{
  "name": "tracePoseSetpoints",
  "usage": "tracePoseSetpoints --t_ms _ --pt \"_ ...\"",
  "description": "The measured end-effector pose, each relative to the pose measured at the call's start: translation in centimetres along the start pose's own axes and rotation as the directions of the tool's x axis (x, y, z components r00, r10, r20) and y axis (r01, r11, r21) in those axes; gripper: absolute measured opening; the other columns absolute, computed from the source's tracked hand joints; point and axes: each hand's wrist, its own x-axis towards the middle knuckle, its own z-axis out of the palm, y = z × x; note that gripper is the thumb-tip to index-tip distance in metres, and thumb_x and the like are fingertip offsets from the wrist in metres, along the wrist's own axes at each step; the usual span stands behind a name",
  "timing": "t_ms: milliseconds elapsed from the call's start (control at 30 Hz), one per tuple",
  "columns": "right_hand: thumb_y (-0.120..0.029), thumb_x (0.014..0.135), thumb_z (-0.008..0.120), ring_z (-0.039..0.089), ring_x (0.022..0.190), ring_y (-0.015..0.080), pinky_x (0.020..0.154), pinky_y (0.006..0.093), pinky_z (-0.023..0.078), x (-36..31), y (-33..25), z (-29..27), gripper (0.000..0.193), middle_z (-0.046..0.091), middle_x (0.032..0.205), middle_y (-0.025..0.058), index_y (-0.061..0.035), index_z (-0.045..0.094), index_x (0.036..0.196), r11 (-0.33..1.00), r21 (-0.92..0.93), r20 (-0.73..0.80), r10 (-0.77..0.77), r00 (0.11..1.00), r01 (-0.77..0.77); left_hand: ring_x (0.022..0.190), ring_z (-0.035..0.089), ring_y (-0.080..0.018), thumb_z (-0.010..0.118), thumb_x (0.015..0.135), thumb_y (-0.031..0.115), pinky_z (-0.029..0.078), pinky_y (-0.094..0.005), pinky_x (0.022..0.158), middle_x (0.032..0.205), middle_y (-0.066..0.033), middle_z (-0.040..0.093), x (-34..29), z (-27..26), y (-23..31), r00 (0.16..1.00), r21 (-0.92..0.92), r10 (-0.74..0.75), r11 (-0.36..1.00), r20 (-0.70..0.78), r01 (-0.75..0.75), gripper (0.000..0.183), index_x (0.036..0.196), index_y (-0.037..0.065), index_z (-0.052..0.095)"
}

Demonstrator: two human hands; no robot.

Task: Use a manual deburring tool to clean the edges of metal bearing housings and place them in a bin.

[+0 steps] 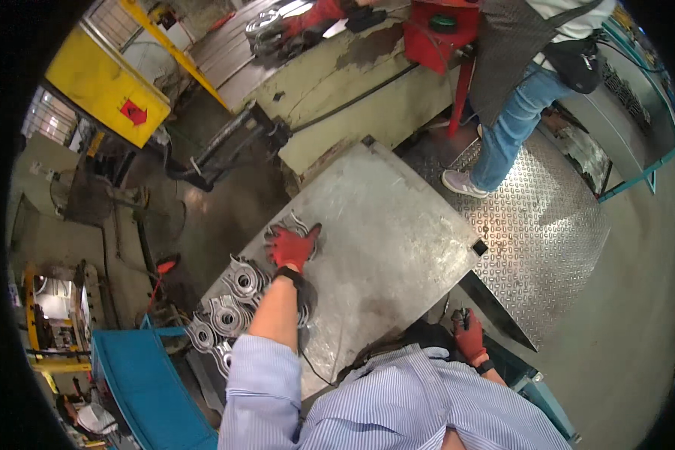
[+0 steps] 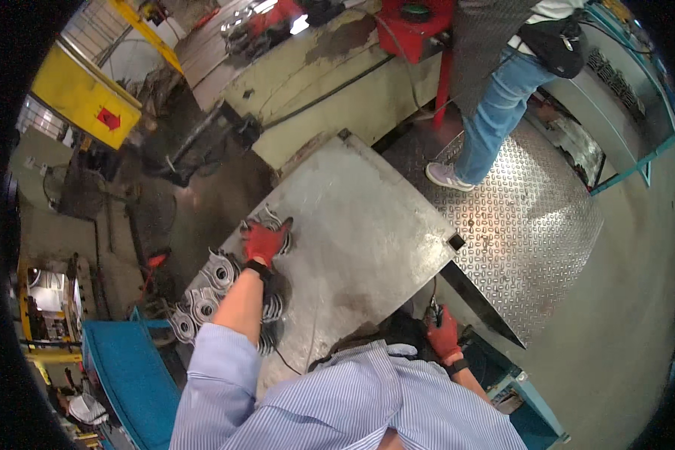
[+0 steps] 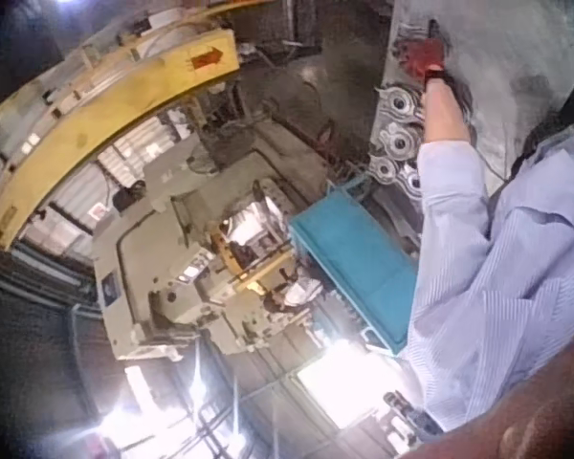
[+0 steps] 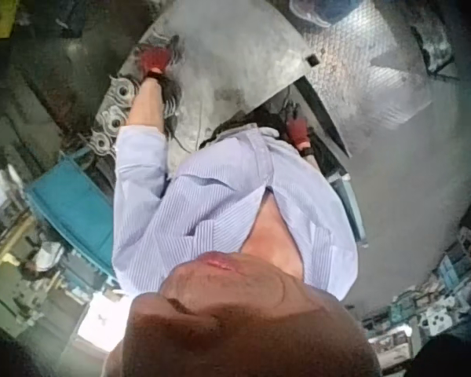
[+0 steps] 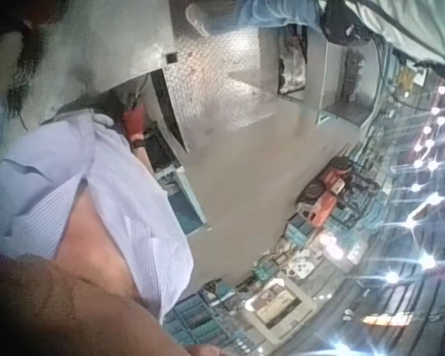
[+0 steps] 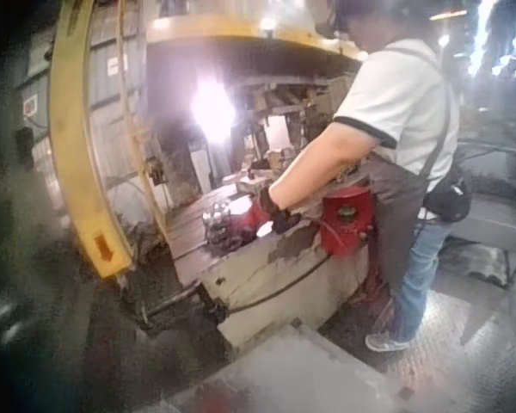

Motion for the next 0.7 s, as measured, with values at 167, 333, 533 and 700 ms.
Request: tracePoseSetpoints --t_ms 167,333,533,700 --pt "-0.019 0.081 0.060 0.057 0.077 0.0413 0.063 0.0442 0.044 -1.0 2.0 0.7 0.033 0.059 0.081 0.0241 0.0025 0.051 0.104 0.997 -0.032 -0.127 -0.067 0.990 0.063 0.118 0.036 -0.0448 0.071 0.057 0.059 0.031 -0.0537 0.095 0.129 -0.0301 0.033 0.3 1.2 0.4 0.996 -0.160 -0.080 0.984 -0.029 0.074 0.116 0.139 0.004 0.012" --pt "-0.021 0.082 0.058 0.057 0.073 0.0403 0.060 0.0452 0.042 -1.1 -1.0 -1.0 0.025 0.058 0.076 0.0230 -0.0003 0.051 0.094 0.985 0.106 -0.016 0.135 0.991 -0.133 0.115 0.039 -0.0424 0.075 0.055 0.051 0.031 -0.0535 0.095 0.125 -0.0283 0.036 0.8 1.6 -1.1 0.993 -0.194 -0.037 0.981 -0.112 0.015 0.115 0.139 0.004 0.012" --pt "-0.022 0.080 0.060 0.054 0.088 0.0422 0.074 0.0461 0.043 -2.9 2.3 0.8 0.042 0.058 0.092 0.0259 0.0026 0.049 0.112 0.996 -0.071 -0.119 0.041 0.992 -0.049 0.123 0.032 -0.0408 0.075 0.054 0.053 0.028 -0.0540 0.098 0.133 -0.0262 0.030 0.6 1.6 -0.7 0.993 -0.097 0.066 0.992 -0.101 -0.076 0.114 0.139 0.005 0.016" --pt "-0.023 0.079 0.062 0.053 0.092 0.0422 0.079 0.0448 0.043 -2.7 2.1 -0.1 0.050 0.057 0.101 0.0266 0.0034 0.046 0.118 0.996 -0.036 -0.087 0.084 0.993 -0.087 0.126 0.028 -0.0415 0.072 0.058 0.058 0.025 -0.0541 0.100 0.139 -0.0243 0.025 0.1 2.9 -1.7 0.956 0.040 0.177 0.984 -0.235 -0.173 0.111 0.139 0.006 0.017"
